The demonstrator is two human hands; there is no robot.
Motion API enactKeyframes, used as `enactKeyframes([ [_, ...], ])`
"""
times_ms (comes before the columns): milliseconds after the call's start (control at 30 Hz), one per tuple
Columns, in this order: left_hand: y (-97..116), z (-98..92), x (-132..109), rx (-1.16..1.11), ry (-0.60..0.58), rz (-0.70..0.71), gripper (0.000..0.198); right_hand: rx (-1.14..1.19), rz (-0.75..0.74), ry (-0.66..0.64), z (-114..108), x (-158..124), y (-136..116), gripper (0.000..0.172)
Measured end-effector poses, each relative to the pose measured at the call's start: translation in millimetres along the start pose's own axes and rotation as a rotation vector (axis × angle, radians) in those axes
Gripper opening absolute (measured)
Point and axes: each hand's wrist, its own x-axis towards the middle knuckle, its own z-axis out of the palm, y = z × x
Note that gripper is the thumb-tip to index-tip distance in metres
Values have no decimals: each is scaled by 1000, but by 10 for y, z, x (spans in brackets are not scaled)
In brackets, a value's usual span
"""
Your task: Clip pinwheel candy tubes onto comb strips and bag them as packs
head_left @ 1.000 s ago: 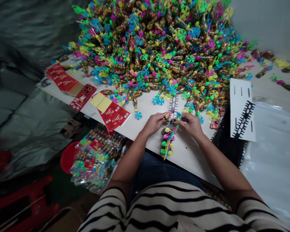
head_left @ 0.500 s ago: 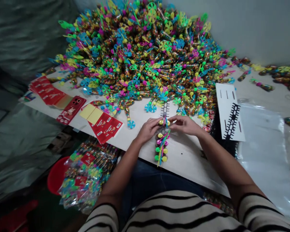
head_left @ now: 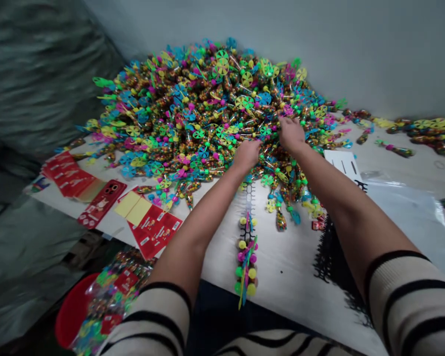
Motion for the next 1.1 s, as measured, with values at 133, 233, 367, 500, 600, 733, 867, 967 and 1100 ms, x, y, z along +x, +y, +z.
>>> enactKeyframes([
  [133,189,214,416,177,-72,-28,29,-89,-85,-44,-31,72,-5,18],
  [233,171,252,475,162,-77,-75,30,-78,-37,19,-305,-61,40,14],
  [367,32,116,309,-38,12,-101,30,292,130,27,-742,-595,36,25],
  [500,-174,-149,-303,-463,75,-125,28,816,213,-182,-862,-1514,-170,33],
  [600,-288,-274,-1073,-694,1,-159,28,998,299,-302,-747,-2198,-419,32],
  [733,-270,-189,-2092,-827,12,-267,33,1080,363,-334,-536,-2779,-749,30],
  [867,-108,4,-2621,-857,69,-284,36,1083,367,-324,-404,-3027,-975,29],
  [967,-19,75,-2715,-755,67,-214,27,1067,351,-308,-350,-3102,-1045,28],
  [1100,-16,98,-2715,-664,61,-133,26,1053,281,-308,-330,-3107,-1050,28],
])
